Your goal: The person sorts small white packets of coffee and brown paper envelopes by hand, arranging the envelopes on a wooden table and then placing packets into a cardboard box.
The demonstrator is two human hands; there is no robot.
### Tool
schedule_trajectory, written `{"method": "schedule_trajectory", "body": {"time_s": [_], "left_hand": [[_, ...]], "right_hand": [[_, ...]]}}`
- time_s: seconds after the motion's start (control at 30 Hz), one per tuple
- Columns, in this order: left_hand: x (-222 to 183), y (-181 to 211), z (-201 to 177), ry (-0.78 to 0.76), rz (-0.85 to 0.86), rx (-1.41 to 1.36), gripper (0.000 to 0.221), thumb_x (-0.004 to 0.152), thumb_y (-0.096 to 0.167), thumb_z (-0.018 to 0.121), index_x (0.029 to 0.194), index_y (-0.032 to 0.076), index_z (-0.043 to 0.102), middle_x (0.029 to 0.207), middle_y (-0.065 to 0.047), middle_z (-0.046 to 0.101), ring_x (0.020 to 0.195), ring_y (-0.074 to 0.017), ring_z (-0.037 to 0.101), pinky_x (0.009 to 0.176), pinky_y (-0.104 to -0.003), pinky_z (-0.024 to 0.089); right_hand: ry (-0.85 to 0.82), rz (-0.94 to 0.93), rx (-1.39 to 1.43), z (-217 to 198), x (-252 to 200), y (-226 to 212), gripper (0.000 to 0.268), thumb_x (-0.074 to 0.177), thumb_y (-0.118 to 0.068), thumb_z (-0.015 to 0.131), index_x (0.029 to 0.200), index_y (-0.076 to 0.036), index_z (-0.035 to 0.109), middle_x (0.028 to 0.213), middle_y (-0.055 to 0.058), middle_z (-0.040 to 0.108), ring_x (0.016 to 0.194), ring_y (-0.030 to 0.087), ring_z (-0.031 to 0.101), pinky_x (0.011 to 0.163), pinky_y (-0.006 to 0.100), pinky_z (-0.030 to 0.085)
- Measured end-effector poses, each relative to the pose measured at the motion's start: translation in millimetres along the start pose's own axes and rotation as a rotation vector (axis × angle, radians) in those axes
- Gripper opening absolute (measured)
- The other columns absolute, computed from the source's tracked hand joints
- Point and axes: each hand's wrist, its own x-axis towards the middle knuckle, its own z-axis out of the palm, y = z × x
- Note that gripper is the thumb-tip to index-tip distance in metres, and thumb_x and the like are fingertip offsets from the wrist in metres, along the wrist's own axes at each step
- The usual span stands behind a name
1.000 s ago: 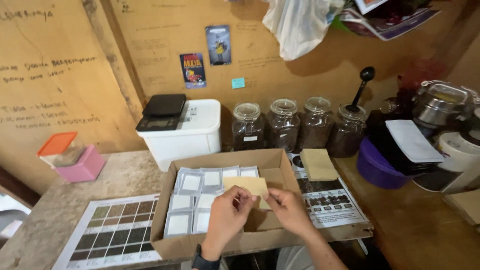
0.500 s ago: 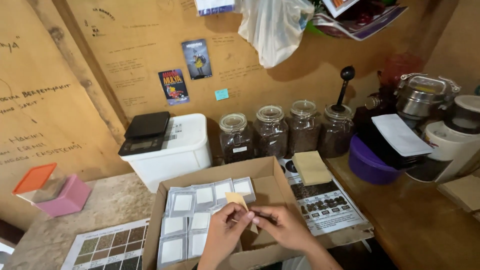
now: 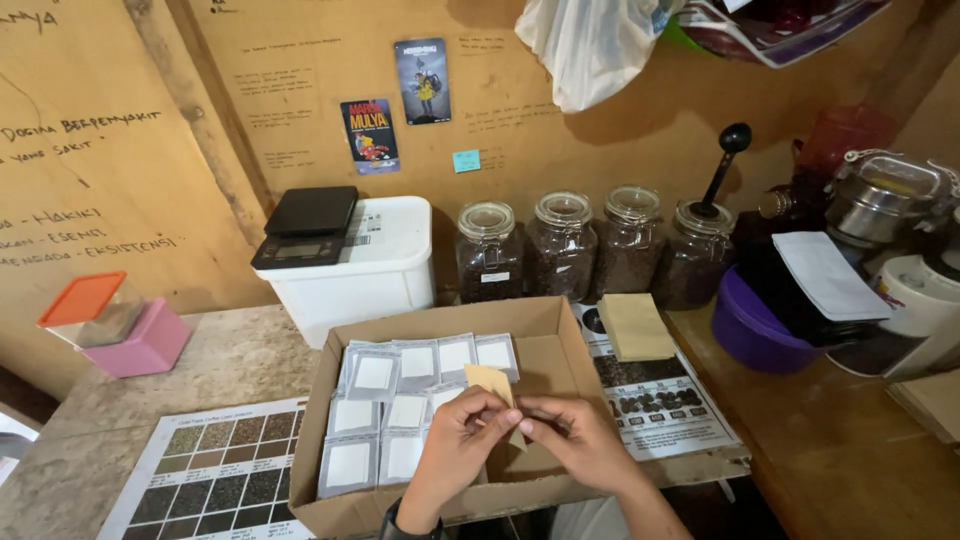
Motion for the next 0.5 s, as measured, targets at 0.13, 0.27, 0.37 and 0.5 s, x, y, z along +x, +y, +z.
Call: {"method": "schedule_trajectory", "body": {"time_s": [0.13,0.27,0.37,0.5], "left_hand": [[1.6,3.9,0.3,-0.020,-0.008,0.031,0.018,0.094,0.024,0.074,0.084,0.010,0.077,0.080,-0.001,0.066,0.069,-0.0102,0.058,0.061,-0.024,0.046],[1.9,10.5,1.8,-0.038,0.003,0.074,0.017,0.096,0.019,0.072,0.083,0.009,0.076,0.083,-0.002,0.067,0.071,-0.0116,0.061,0.065,-0.025,0.051],[1.3,9.3,3.2,-0.052,-0.001,0.074,0.014,0.095,0.012,0.072,0.083,0.006,0.074,0.086,-0.004,0.066,0.068,-0.0116,0.063,0.059,-0.023,0.055],[-2.2,6.8,5.2,-0.022,0.028,0.126,0.019,0.095,0.007,0.071,0.077,0.007,0.067,0.082,-0.003,0.063,0.062,-0.0102,0.059,0.053,-0.023,0.049]], "right_hand": [[-0.046,-0.132,0.001,-0.8,-0.4,-11.7,0.037,0.090,-0.023,0.072,0.124,-0.007,0.077,0.123,0.007,0.082,0.108,0.015,0.078,0.090,0.028,0.064],[-0.076,-0.159,0.049,-0.1,0.3,-11.2,0.035,0.093,-0.019,0.069,0.124,-0.005,0.077,0.122,0.006,0.082,0.107,0.013,0.076,0.091,0.026,0.060],[-0.053,-0.032,-0.004,0.4,1.7,-6.8,0.039,0.090,-0.019,0.072,0.128,-0.009,0.076,0.129,0.003,0.081,0.115,0.012,0.076,0.101,0.027,0.058],[-0.064,0.039,-0.036,1.4,2.2,-7.3,0.041,0.090,-0.016,0.072,0.131,-0.011,0.074,0.126,0.001,0.083,0.110,0.011,0.079,0.096,0.024,0.063]]}}
